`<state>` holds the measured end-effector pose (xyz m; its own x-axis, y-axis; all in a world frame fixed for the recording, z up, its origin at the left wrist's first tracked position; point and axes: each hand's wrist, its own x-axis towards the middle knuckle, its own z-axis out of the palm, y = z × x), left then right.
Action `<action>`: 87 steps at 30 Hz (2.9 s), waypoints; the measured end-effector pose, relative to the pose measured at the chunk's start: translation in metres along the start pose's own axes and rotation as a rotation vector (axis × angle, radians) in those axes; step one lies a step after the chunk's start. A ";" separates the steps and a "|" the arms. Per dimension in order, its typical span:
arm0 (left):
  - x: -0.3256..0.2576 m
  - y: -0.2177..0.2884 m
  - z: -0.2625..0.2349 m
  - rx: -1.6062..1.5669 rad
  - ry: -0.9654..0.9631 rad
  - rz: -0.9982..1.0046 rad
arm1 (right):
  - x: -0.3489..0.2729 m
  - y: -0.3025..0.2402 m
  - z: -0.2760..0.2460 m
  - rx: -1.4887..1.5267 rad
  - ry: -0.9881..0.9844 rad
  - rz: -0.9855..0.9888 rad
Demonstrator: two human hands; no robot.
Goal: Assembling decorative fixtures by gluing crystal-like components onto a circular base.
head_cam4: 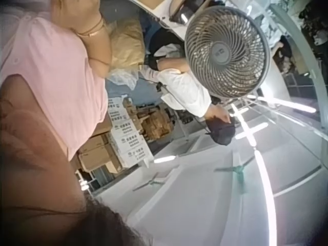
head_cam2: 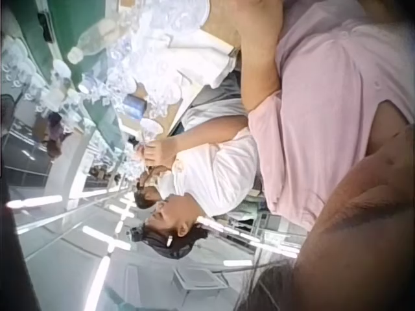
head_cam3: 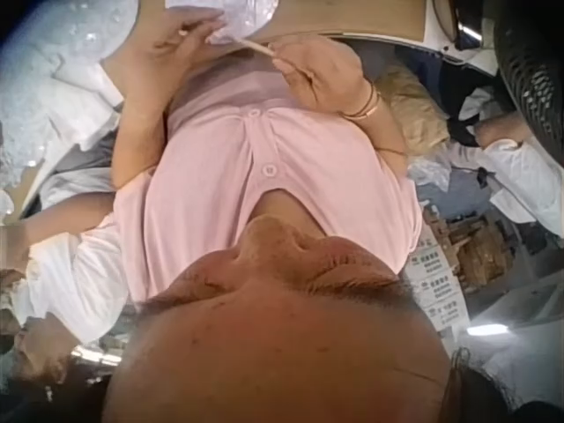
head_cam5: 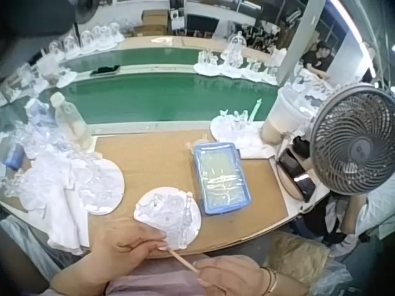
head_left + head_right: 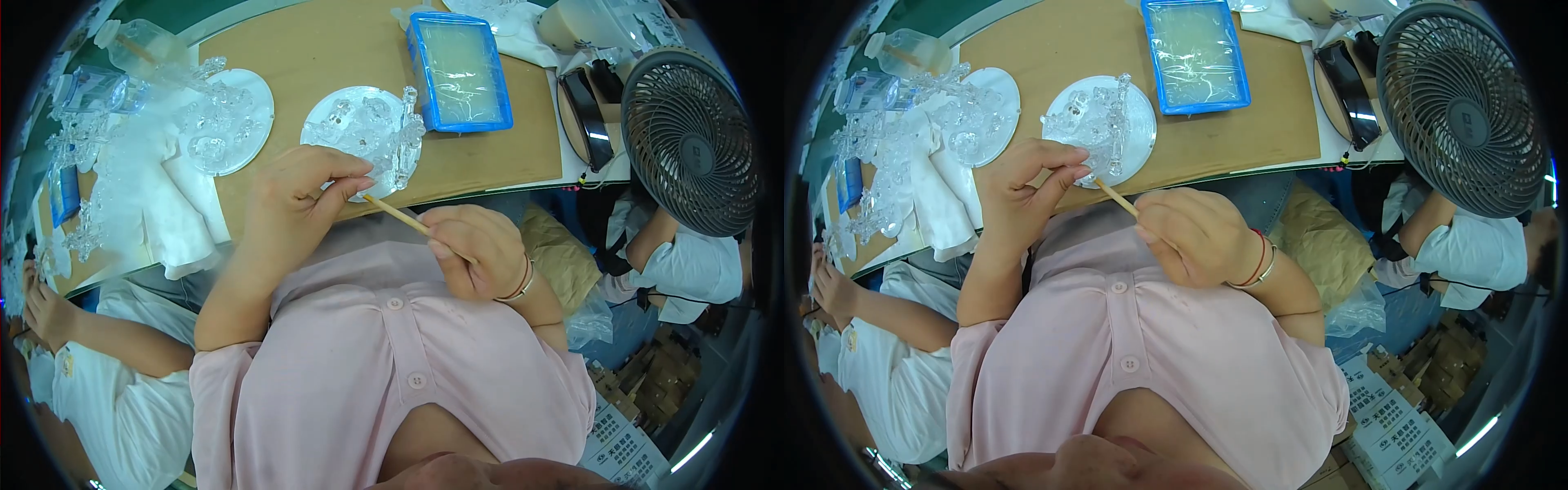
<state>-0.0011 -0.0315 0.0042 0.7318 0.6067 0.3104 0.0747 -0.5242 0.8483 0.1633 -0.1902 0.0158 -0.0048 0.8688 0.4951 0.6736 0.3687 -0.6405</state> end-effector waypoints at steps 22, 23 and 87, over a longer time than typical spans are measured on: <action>0.149 -0.001 -0.012 0.443 0.273 -0.047 | -0.062 0.023 -0.072 0.279 0.651 -0.064; 0.176 -0.014 -0.009 0.501 0.341 -0.002 | -0.062 0.021 -0.068 0.304 0.711 -0.047; 0.010 -0.028 -0.042 0.321 0.244 -0.101 | 0.055 0.054 -0.068 0.020 0.368 0.441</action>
<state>-0.0244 0.0140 0.0013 0.5309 0.7683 0.3576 0.3735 -0.5909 0.7151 0.2494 -0.1448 0.0485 0.5336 0.7707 0.3483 0.5397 0.0067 -0.8418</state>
